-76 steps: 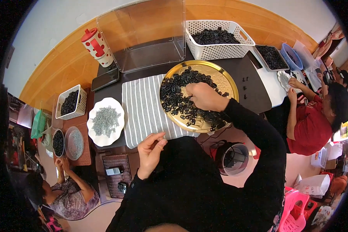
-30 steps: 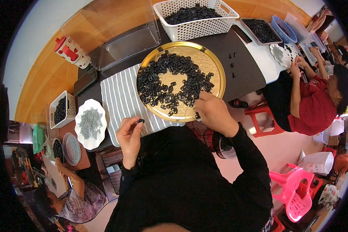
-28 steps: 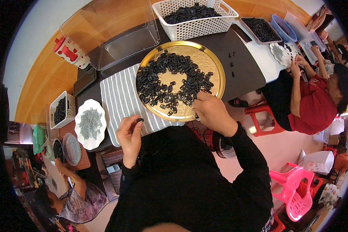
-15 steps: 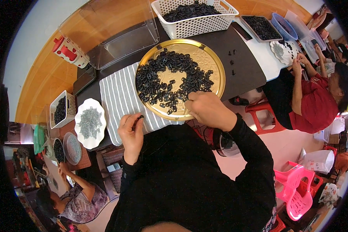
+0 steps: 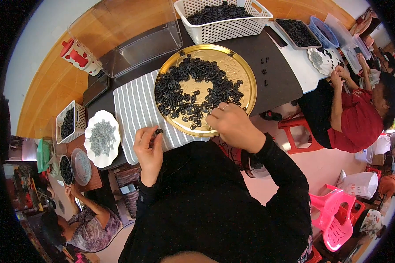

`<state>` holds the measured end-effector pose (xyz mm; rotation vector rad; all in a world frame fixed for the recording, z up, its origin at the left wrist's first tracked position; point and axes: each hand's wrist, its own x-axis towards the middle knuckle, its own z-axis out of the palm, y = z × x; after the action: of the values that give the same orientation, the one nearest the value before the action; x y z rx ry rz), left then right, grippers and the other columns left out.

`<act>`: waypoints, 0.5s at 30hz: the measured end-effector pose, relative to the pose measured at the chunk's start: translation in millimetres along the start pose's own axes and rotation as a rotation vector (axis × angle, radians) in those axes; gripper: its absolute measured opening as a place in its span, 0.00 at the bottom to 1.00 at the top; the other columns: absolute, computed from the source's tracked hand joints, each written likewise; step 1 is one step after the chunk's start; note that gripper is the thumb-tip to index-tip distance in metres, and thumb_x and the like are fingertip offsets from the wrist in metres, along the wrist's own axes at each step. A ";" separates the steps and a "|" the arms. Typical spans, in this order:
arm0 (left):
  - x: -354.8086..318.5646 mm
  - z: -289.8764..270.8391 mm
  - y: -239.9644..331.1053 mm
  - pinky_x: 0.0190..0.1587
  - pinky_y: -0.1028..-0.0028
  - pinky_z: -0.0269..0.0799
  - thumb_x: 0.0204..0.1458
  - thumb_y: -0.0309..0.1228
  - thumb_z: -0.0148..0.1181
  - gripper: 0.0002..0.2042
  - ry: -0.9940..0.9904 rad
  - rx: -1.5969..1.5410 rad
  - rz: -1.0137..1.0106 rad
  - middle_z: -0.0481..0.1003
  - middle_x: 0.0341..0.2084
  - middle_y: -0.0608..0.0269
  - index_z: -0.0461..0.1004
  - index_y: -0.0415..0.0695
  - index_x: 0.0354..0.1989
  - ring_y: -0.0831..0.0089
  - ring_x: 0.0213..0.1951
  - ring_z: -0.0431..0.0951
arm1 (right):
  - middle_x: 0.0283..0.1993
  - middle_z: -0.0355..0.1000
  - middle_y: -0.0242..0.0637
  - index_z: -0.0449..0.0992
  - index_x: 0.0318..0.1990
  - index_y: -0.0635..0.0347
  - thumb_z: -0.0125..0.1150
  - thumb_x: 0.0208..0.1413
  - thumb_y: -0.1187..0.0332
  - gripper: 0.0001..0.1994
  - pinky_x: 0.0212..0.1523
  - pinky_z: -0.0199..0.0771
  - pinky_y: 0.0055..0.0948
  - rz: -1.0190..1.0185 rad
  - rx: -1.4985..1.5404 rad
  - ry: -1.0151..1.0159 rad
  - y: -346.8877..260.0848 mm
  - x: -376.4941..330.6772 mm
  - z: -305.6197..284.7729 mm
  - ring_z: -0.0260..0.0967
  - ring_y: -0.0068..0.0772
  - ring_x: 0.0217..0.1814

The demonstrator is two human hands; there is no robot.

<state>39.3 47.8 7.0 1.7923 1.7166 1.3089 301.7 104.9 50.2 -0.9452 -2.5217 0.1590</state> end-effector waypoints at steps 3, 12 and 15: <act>1.5 0.8 2.2 0.32 0.73 0.68 0.48 0.18 0.60 0.10 0.017 -0.015 0.000 0.71 0.33 0.54 0.76 0.35 0.40 0.66 0.31 0.72 | 0.27 0.66 0.36 0.69 0.27 0.60 0.55 0.43 0.71 0.04 0.34 0.66 0.33 -0.086 -0.213 -0.052 -8.8 4.9 3.8 0.66 0.38 0.32; 1.9 -0.6 21.0 0.32 0.75 0.69 0.49 0.18 0.60 0.10 0.032 -0.162 0.064 0.72 0.34 0.55 0.76 0.35 0.40 0.67 0.32 0.73 | 0.27 0.65 0.36 0.68 0.30 0.61 0.56 0.43 0.76 0.05 0.33 0.67 0.33 -0.051 -0.066 0.008 1.2 8.3 10.6 0.66 0.39 0.31; 8.0 8.6 37.8 0.31 0.77 0.68 0.49 0.19 0.60 0.09 -0.086 -0.347 0.065 0.73 0.33 0.57 0.76 0.35 0.41 0.71 0.31 0.73 | 0.28 0.68 0.33 0.70 0.40 0.60 0.55 0.44 0.84 0.14 0.30 0.66 0.23 0.326 0.562 0.067 -1.9 3.9 8.8 0.67 0.27 0.28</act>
<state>67.7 49.9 34.4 1.6853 1.3013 1.4320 294.1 106.4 44.3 -1.0783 -2.0619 0.8658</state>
